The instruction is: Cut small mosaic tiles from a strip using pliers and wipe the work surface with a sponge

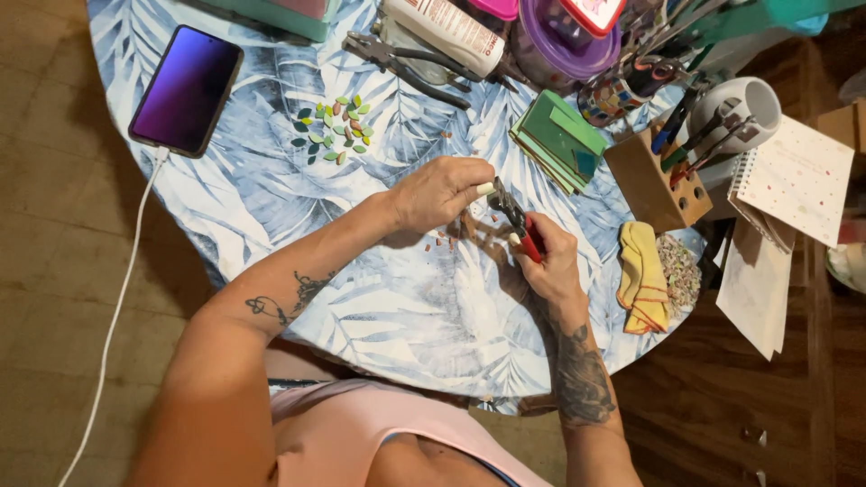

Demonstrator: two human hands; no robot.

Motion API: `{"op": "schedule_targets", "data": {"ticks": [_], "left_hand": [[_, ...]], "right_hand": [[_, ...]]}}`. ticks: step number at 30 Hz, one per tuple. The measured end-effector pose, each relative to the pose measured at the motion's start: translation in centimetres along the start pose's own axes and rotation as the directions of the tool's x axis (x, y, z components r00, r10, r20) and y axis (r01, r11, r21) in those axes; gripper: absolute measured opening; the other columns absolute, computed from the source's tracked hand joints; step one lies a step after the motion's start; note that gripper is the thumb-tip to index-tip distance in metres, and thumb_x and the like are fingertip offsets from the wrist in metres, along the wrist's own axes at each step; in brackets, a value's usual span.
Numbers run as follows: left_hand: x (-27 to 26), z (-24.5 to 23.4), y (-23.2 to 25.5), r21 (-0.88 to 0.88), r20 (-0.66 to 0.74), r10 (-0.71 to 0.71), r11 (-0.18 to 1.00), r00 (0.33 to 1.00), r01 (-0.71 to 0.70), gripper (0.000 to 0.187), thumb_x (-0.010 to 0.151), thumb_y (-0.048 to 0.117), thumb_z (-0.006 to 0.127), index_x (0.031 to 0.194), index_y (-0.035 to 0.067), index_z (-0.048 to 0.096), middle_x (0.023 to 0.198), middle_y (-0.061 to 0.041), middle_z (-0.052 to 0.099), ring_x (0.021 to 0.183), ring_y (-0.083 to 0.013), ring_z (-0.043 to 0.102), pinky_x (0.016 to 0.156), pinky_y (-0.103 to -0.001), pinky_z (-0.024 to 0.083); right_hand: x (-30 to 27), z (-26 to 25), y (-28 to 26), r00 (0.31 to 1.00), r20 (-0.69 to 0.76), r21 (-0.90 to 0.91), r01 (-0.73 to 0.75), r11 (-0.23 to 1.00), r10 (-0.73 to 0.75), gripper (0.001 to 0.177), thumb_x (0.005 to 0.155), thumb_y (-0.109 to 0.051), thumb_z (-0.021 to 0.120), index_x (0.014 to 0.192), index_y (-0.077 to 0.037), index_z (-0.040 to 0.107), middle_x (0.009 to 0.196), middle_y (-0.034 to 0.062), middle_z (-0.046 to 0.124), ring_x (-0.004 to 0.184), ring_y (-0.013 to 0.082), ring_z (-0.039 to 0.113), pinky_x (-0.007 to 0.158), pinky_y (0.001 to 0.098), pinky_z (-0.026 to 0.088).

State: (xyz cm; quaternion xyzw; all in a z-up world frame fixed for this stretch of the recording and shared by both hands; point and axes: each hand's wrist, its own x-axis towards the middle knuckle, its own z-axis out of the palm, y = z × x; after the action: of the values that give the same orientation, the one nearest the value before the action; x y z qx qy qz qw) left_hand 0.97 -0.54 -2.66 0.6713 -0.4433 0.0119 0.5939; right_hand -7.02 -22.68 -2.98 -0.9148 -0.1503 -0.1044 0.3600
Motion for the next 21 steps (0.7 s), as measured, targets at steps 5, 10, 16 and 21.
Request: {"op": "schedule_targets", "data": {"ticks": [5,10,16,21], "left_hand": [[-0.3,1.4,-1.4,-0.090,-0.121,-0.022,0.996,0.992,0.011,0.019,0.088,0.012,0.038,0.095,0.008,0.055,0.079,-0.011,0.057,0.075,-0.0295,0.058,0.069,-0.037,0.047],[-0.2,1.3,-0.8,-0.080,-0.183,-0.023,0.997,0.983,0.009,0.018,0.089,0.015,0.036,0.088,0.008,0.053,0.073,-0.010,0.053,0.070,-0.0274,0.056,0.067,-0.035,0.046],[-0.1,0.9,0.4,-0.065,-0.189,0.008,0.998,0.982,-0.020,0.018,0.090,0.015,0.037,0.087,0.007,0.053,0.071,-0.011,0.051,0.068,-0.0300,0.055,0.066,-0.035,0.046],[0.1,0.4,1.4,0.002,-0.177,0.040,0.999,0.983,-0.041,0.020,0.091,0.017,0.034,0.083,0.007,0.050,0.068,-0.011,0.048,0.066,-0.0324,0.053,0.063,-0.035,0.045]], "right_hand": [[0.8,-0.5,-2.4,0.999,0.000,0.013,0.045,0.999,-0.045,0.038,0.062,-0.005,0.063,0.098,-0.002,0.055,0.074,0.0164,0.055,0.066,0.0341,0.056,0.061,0.0387,0.043],[0.8,-0.5,-2.6,0.998,0.026,0.014,0.056,0.998,-0.057,0.047,0.058,-0.001,0.061,0.104,0.002,0.052,0.083,0.0204,0.056,0.077,0.0402,0.056,0.068,0.0440,0.043],[0.7,-0.6,-2.4,0.997,0.045,0.007,0.057,0.998,-0.057,0.051,0.058,-0.002,0.063,0.107,0.003,0.050,0.088,0.0209,0.055,0.083,0.0413,0.055,0.071,0.0453,0.042],[0.7,-0.5,-2.7,0.998,0.050,-0.009,0.043,0.999,-0.042,0.051,0.059,-0.002,0.063,0.108,0.001,0.051,0.088,0.0178,0.056,0.082,0.0380,0.056,0.072,0.0426,0.043]]}}
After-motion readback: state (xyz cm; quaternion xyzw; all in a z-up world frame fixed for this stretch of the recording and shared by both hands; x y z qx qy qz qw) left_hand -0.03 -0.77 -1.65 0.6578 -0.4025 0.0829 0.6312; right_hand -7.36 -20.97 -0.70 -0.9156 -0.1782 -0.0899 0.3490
